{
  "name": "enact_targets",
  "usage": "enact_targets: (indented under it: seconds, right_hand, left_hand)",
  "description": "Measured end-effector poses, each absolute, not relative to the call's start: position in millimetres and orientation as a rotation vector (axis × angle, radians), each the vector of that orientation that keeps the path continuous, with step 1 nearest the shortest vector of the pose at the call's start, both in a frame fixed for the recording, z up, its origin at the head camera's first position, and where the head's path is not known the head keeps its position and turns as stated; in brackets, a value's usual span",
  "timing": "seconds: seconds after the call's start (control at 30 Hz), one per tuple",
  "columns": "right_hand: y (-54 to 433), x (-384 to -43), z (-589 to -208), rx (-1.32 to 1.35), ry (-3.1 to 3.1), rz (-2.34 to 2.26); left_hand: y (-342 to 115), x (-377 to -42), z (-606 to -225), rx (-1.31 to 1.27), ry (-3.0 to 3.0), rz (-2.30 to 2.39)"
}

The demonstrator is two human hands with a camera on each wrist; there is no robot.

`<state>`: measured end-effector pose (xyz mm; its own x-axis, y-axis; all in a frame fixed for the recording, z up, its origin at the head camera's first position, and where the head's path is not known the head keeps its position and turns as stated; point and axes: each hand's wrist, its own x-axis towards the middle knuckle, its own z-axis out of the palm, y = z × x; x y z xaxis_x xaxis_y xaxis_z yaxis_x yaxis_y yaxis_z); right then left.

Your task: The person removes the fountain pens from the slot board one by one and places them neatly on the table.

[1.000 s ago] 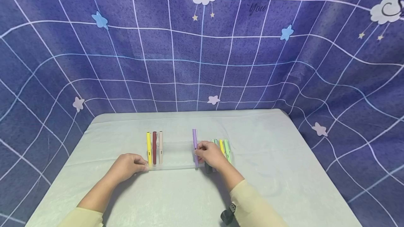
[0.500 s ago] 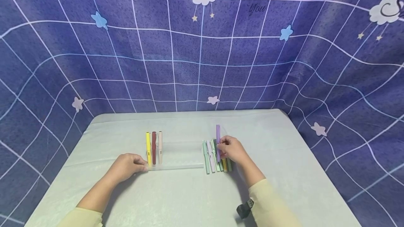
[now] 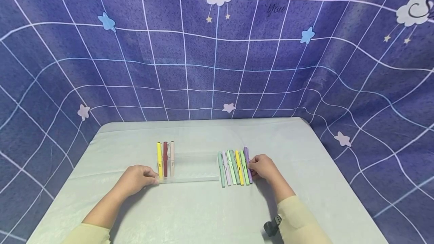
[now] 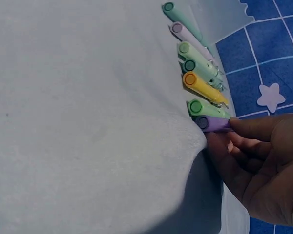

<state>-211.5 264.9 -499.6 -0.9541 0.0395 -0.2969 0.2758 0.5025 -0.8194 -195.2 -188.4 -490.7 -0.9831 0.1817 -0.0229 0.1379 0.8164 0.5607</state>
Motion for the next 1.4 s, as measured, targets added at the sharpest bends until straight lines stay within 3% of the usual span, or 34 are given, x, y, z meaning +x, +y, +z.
enact_targets:
  seconds: [0.27,0.73,1.07,1.4]
  right_hand:
    - [263,-212,-499,0.294,2.556,-1.342]
    - [255,-220,-476,0.098,2.885,-0.828]
    - [181,-215,-457,-0.506,2.573,-1.301]
    - [88,-215,-468,-0.511,2.638,-1.285]
  left_hand:
    - [-189,-196,-491,0.268,2.921,0.886]
    - [-188,-198,-490,0.234,2.902,0.903]
    - [-189,-197,-491,0.223,2.899,0.901]
    - [-189,-197,-492,0.21,2.887,0.91]
